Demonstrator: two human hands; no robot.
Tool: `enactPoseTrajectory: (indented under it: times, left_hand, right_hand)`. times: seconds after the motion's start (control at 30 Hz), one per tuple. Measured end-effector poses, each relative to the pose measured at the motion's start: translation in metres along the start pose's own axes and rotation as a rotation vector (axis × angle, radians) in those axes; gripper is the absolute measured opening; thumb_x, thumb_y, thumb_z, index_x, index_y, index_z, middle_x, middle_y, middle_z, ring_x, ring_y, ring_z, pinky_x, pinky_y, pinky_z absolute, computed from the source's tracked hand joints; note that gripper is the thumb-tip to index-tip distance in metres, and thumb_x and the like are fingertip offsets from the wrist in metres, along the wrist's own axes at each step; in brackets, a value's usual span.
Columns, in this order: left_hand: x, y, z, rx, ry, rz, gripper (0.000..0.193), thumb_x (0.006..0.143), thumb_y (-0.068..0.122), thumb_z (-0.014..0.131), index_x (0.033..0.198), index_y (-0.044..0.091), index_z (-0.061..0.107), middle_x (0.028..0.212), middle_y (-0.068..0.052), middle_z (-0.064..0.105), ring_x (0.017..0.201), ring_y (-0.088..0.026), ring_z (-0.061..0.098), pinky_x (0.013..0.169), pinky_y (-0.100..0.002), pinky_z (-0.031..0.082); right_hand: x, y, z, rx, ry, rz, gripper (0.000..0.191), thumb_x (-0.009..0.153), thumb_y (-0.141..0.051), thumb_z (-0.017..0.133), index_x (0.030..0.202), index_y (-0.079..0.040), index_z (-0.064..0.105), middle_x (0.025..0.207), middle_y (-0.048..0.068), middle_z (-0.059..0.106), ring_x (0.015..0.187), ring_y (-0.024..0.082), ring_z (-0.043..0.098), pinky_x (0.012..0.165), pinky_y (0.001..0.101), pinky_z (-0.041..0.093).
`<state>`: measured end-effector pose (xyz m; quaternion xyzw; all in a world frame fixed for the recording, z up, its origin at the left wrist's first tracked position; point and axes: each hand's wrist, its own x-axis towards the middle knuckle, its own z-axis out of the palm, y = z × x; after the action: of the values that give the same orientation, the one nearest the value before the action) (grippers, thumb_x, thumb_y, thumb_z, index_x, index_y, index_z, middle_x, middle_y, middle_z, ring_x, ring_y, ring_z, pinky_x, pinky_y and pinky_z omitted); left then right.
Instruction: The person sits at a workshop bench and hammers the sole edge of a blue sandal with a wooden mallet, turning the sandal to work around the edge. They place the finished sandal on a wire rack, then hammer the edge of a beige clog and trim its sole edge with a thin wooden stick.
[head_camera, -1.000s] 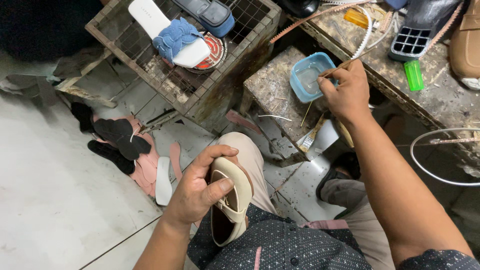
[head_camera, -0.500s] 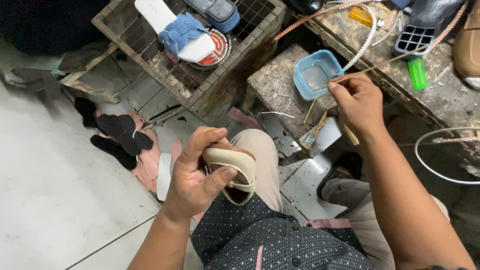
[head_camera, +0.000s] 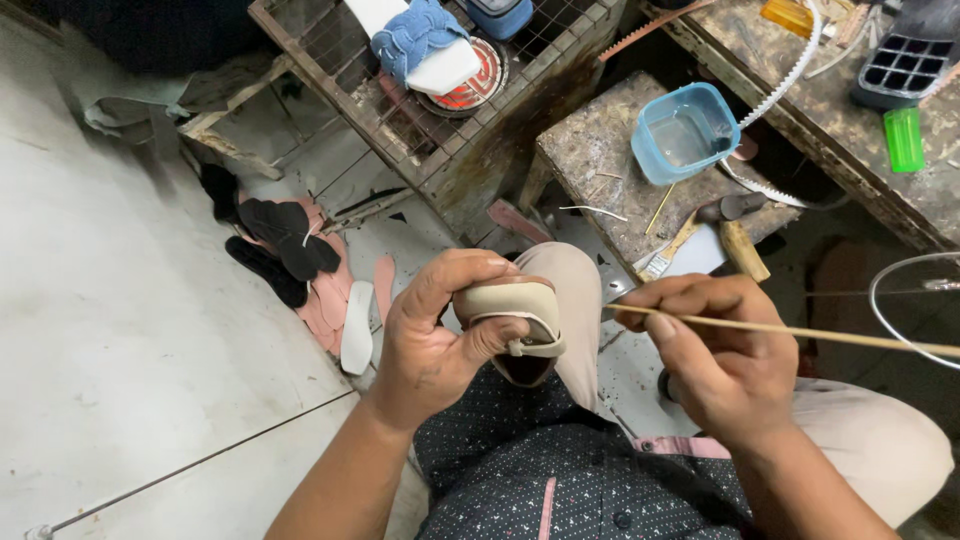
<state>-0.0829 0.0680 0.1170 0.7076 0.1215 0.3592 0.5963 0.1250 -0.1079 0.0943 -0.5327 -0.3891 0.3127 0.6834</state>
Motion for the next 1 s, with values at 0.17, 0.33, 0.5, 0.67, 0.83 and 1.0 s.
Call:
enactPoseTrajectory:
  times: [0.17,0.33,0.5,0.67,0.83,1.0]
  left_hand:
    - [-0.005,0.009,0.01,0.077,0.058,0.105,0.04,0.1,0.019,0.078,0.132,0.01,0.057,0.125,-0.011,0.066,0.116,-0.02,0.068,0.101,-0.03,0.059]
    - [-0.011,0.009,0.015,0.112,0.055,0.099,0.04,0.1,0.017,0.079,0.131,0.01,0.054,0.131,-0.013,0.066,0.118,-0.022,0.068,0.101,-0.032,0.059]
    - [-0.013,0.006,0.015,0.122,0.027,0.09,0.04,0.099,0.016,0.078,0.13,0.009,0.054,0.134,-0.014,0.066,0.119,-0.023,0.068,0.103,-0.033,0.058]
    - [-0.011,0.006,0.015,0.114,0.005,0.083,0.039,0.1,0.018,0.077,0.131,0.01,0.055,0.133,-0.012,0.067,0.12,-0.023,0.069,0.103,-0.033,0.06]
    - [-0.009,0.008,0.015,0.132,-0.001,0.081,0.04,0.099,0.018,0.077,0.13,0.01,0.055,0.133,-0.013,0.067,0.12,-0.023,0.069,0.103,-0.033,0.06]
    - [-0.009,0.008,0.015,0.118,-0.01,0.067,0.039,0.1,0.018,0.078,0.13,0.009,0.055,0.132,-0.013,0.066,0.121,-0.023,0.069,0.103,-0.033,0.059]
  right_hand:
    - [-0.013,-0.018,0.026,0.287,-0.086,-0.102,0.012,0.105,0.005,0.059,0.114,0.0,0.053,0.12,0.029,0.067,0.117,0.034,0.07,0.107,0.05,0.057]
    - [-0.016,-0.012,0.037,0.25,-0.1,-0.063,0.015,0.103,0.005,0.058,0.116,-0.001,0.052,0.129,0.03,0.066,0.123,0.034,0.068,0.109,0.051,0.057]
    - [-0.017,-0.007,0.035,0.189,-0.113,-0.063,0.012,0.104,0.004,0.058,0.114,-0.001,0.052,0.126,0.027,0.068,0.12,0.031,0.069,0.108,0.048,0.057]
    - [-0.015,-0.008,0.033,0.089,-0.117,-0.059,0.012,0.102,0.005,0.059,0.111,0.001,0.054,0.123,0.026,0.069,0.115,0.027,0.071,0.101,0.0416,0.059]
    - [-0.014,-0.01,0.034,0.061,-0.109,-0.034,0.013,0.1,0.005,0.06,0.111,0.002,0.054,0.121,0.024,0.069,0.112,0.024,0.07,0.098,0.0382,0.059]
    - [-0.012,-0.011,0.035,-0.008,-0.121,-0.058,0.012,0.1,0.005,0.061,0.109,0.001,0.055,0.118,0.023,0.071,0.108,0.022,0.072,0.094,0.0358,0.06]
